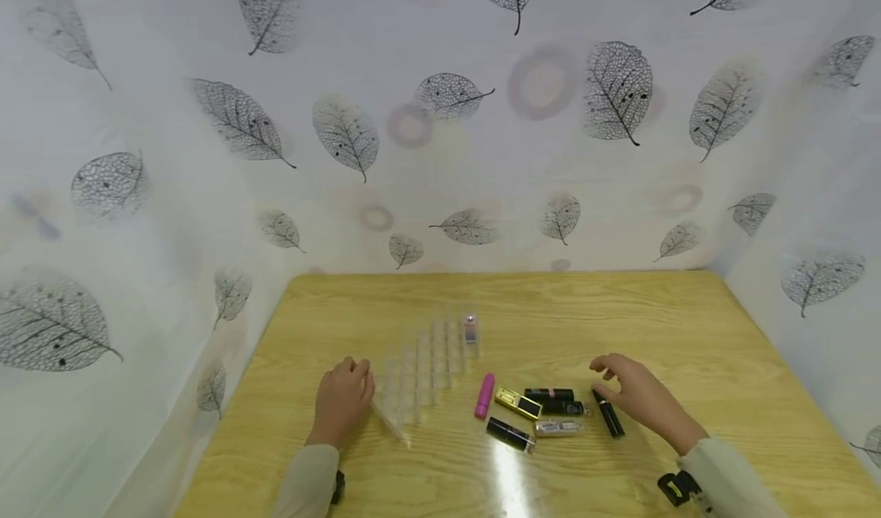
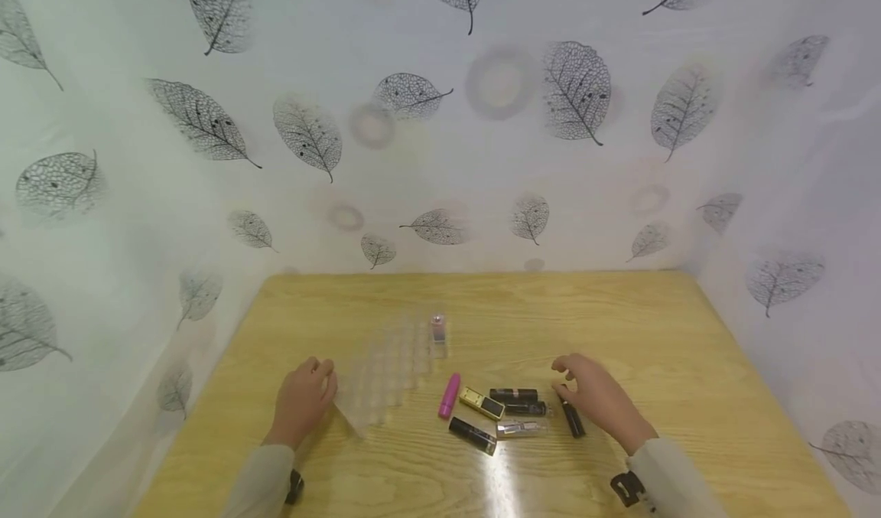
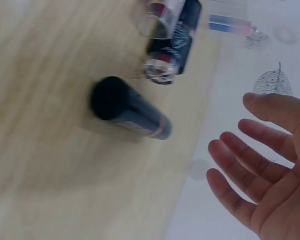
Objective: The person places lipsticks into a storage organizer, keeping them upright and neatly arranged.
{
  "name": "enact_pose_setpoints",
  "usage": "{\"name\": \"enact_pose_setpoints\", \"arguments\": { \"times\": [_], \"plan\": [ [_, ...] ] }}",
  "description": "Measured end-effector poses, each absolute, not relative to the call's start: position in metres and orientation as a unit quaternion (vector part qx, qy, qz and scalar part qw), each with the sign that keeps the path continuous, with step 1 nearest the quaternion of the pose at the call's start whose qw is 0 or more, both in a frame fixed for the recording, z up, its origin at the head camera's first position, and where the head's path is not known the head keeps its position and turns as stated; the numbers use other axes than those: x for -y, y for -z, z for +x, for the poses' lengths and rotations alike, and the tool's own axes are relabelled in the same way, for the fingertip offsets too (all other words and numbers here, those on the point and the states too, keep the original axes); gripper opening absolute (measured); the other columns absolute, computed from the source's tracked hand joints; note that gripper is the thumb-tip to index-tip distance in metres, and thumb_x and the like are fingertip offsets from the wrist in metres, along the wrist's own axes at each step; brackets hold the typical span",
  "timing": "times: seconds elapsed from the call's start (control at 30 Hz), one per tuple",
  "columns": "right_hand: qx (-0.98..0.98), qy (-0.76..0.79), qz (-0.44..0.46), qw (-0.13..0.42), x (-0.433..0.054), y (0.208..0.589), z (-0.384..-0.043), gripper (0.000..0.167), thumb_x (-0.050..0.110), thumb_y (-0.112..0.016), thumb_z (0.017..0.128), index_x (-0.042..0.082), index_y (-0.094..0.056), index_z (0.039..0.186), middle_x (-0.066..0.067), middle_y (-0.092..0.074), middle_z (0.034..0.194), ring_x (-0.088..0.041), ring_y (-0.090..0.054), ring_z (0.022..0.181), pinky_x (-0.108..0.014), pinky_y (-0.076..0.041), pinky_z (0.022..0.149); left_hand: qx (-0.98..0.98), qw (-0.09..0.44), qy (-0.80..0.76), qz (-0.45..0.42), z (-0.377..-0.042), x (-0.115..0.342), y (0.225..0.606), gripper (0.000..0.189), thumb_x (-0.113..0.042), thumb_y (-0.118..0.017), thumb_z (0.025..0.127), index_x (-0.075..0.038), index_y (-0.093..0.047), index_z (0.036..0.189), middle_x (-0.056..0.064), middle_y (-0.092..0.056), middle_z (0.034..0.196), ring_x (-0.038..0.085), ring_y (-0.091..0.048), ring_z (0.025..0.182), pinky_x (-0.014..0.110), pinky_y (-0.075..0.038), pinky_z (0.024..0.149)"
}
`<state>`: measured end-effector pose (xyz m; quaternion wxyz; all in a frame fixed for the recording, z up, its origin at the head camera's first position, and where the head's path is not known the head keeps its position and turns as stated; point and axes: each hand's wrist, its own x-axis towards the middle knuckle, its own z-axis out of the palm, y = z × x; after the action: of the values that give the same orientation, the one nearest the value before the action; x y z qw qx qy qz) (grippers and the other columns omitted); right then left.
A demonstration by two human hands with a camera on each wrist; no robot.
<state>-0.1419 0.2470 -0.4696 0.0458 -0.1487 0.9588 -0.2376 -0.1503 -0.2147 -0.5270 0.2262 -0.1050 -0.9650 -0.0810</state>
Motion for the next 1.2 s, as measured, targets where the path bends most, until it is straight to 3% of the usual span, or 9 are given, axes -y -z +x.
{"name": "enact_pose_setpoints", "arguments": {
  "times": [0.23, 0.67, 0.77, 0.97, 1.2],
  "plan": [
    [-0.963, 0.232, -0.091, 0.105, -0.257, 0.493, -0.137, 0.036, 0.013, -0.068, 0.083, -0.003, -0.057, 0.114, -0.018, -0.06, 0.106, -0.024, -0.061, 0.083, -0.037, -0.052, 0.066, 0.961, 0.242, 0.08, -0.11, -0.15, 0.216, 0.529, 0.007, -0.015, -0.063, 0.083, -0.009, -0.064, 0.087, 0.006, -0.055, 0.072, 0.017, -0.05, 0.058, 0.035, -0.044, 0.053],
    [-0.966, 0.206, -0.054, 0.143, -0.25, 0.508, -0.134, 0.047, 0.015, -0.07, 0.082, -0.008, -0.05, 0.118, -0.012, -0.061, 0.089, -0.019, -0.06, 0.075, -0.034, -0.049, 0.06, 0.957, 0.256, 0.075, -0.115, -0.149, 0.215, 0.529, 0.008, -0.015, -0.066, 0.082, -0.009, -0.064, 0.086, 0.005, -0.054, 0.07, 0.016, -0.048, 0.056, 0.034, -0.042, 0.051],
    [-0.966, 0.205, -0.043, 0.153, -0.248, 0.508, -0.138, 0.044, 0.014, -0.07, 0.082, -0.009, -0.052, 0.115, -0.01, -0.063, 0.085, -0.017, -0.061, 0.073, -0.034, -0.05, 0.06, 0.958, 0.252, 0.078, -0.114, -0.149, 0.215, 0.528, 0.007, -0.015, -0.065, 0.082, -0.009, -0.064, 0.086, 0.005, -0.053, 0.071, 0.016, -0.048, 0.056, 0.034, -0.042, 0.052],
    [-0.968, 0.197, -0.019, 0.153, -0.245, 0.507, -0.139, 0.022, 0.014, -0.07, 0.082, -0.003, -0.061, 0.091, -0.006, -0.061, 0.074, -0.014, -0.052, 0.062, -0.03, -0.041, 0.055, 0.959, 0.247, 0.081, -0.111, -0.147, 0.214, 0.526, 0.007, -0.015, -0.065, 0.083, -0.009, -0.062, 0.085, 0.005, -0.053, 0.071, 0.015, -0.047, 0.056, 0.033, -0.041, 0.052],
    [-0.962, 0.237, -0.02, 0.13, -0.243, 0.498, -0.138, 0.018, 0.012, -0.068, 0.082, -0.002, -0.061, 0.09, -0.005, -0.06, 0.073, -0.013, -0.051, 0.059, -0.029, -0.041, 0.053, 0.957, 0.256, 0.081, -0.113, -0.148, 0.215, 0.528, 0.007, -0.015, -0.066, 0.083, -0.009, -0.063, 0.084, 0.005, -0.053, 0.07, 0.015, -0.047, 0.055, 0.033, -0.041, 0.051]
  ]
}}
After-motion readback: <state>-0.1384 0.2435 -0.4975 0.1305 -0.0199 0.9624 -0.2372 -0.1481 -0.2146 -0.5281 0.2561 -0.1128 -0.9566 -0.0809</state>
